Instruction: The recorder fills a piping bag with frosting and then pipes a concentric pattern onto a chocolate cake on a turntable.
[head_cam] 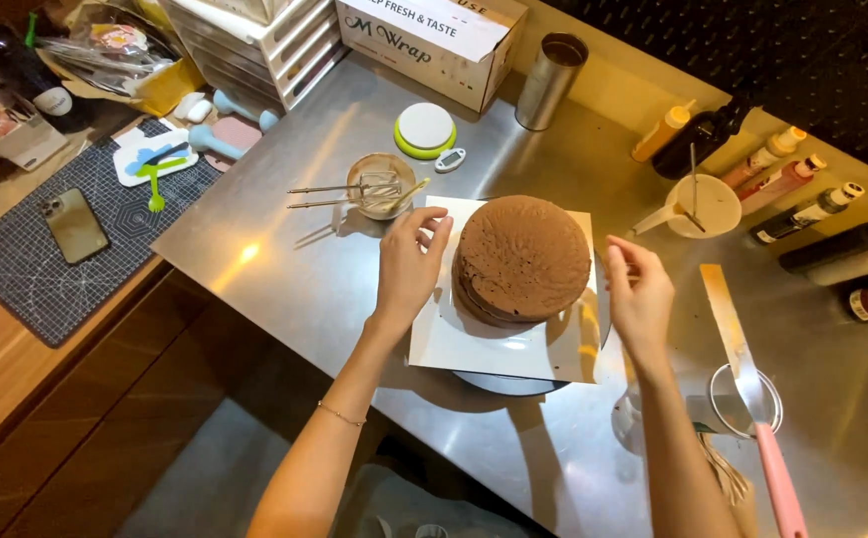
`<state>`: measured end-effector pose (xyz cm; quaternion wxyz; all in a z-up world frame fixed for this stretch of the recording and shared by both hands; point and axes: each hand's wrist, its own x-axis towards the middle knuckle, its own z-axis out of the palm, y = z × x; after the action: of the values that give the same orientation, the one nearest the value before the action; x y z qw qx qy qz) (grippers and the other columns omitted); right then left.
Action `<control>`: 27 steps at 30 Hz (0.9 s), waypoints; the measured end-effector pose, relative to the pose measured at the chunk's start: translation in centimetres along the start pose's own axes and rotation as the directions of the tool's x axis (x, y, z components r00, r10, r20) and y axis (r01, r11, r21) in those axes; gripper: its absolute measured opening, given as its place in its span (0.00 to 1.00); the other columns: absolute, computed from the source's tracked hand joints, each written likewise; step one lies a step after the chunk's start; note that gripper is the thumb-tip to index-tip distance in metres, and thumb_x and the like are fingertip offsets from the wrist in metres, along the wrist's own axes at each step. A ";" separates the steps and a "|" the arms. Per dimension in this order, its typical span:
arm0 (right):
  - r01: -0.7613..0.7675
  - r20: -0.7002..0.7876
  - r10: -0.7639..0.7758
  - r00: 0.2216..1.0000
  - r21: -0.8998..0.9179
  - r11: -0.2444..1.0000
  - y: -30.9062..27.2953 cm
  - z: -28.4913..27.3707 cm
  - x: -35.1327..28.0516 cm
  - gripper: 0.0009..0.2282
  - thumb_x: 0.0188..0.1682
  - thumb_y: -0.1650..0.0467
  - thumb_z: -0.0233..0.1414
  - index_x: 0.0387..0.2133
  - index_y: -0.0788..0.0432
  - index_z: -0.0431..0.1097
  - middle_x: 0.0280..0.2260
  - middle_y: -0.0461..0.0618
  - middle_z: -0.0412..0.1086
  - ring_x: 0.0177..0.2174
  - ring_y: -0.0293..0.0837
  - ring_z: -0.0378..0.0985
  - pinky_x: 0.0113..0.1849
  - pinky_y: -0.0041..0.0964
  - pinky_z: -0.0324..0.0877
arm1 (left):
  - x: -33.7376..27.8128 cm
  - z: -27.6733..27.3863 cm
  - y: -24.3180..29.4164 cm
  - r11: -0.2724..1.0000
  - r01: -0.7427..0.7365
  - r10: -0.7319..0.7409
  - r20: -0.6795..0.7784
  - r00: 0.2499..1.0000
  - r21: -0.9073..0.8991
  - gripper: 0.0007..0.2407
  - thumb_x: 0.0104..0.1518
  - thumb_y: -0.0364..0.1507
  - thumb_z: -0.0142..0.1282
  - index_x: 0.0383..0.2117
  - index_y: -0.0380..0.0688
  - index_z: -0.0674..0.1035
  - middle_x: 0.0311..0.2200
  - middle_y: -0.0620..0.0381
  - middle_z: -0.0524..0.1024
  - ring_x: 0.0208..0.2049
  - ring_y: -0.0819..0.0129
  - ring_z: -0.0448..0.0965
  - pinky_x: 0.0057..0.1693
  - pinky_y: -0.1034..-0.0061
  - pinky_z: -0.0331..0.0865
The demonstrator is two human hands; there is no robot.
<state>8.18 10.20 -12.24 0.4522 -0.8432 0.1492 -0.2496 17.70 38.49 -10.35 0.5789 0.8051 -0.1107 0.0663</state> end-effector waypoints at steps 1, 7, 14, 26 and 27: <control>-0.042 -0.005 0.042 0.999 0.002 0.999 -0.1 -0.5 0.5 0.13 0.57 0.68 0.53 0.50 0.64 0.75 0.39 0.50 0.75 0.33 0.37 0.77 0.34 0.32 0.75 | 0.3 -0.1 -0.3 0.998 -0.036 0.037 0.015 0.999 -0.046 0.10 0.61 0.30 0.59 0.43 0.38 0.82 0.33 0.52 0.79 0.30 0.64 0.78 0.39 0.72 0.73; -0.099 0.109 0.097 0.989 0.013 0.995 -1.3 -1.4 3.4 0.11 0.60 0.69 0.51 0.50 0.63 0.75 0.38 0.49 0.77 0.36 0.35 0.77 0.39 0.30 0.73 | 1.3 0.8 -0.5 0.990 -0.002 0.016 0.093 0.996 -0.144 0.08 0.62 0.27 0.56 0.42 0.39 0.83 0.36 0.51 0.78 0.31 0.69 0.81 0.39 0.76 0.75; 0.034 0.317 -0.025 0.948 -0.023 0.999 -3.4 1.4 7.9 0.10 0.58 0.71 0.51 0.47 0.62 0.76 0.41 0.52 0.76 0.41 0.39 0.78 0.41 0.31 0.72 | 3.8 1.7 2.2 0.995 0.084 -0.078 0.118 0.990 -0.048 0.08 0.62 0.28 0.56 0.41 0.41 0.84 0.37 0.53 0.79 0.30 0.66 0.79 0.40 0.74 0.74; -0.057 0.415 0.171 0.894 -0.273 0.960 -7.1 4.1 8.5 0.13 0.47 0.72 0.59 0.46 0.58 0.77 0.39 0.51 0.74 0.37 0.45 0.77 0.44 0.37 0.71 | 5.5 3.2 2.9 0.994 -0.012 -0.014 0.235 0.972 0.109 0.13 0.54 0.27 0.66 0.45 0.39 0.82 0.39 0.50 0.75 0.40 0.54 0.78 0.45 0.67 0.73; -0.070 0.411 0.187 0.892 -0.283 0.956 -7.1 4.2 8.5 0.13 0.47 0.72 0.59 0.46 0.58 0.77 0.39 0.51 0.74 0.37 0.45 0.77 0.44 0.37 0.71 | 5.7 3.5 2.6 0.995 -0.005 -0.021 0.248 0.968 0.103 0.13 0.54 0.27 0.66 0.45 0.39 0.82 0.39 0.50 0.75 0.40 0.54 0.78 0.45 0.67 0.73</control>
<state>17.79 12.85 -5.83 0.3747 -0.9177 0.1322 -0.0032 22.52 33.85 -7.75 0.5183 0.8364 -0.1757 -0.0320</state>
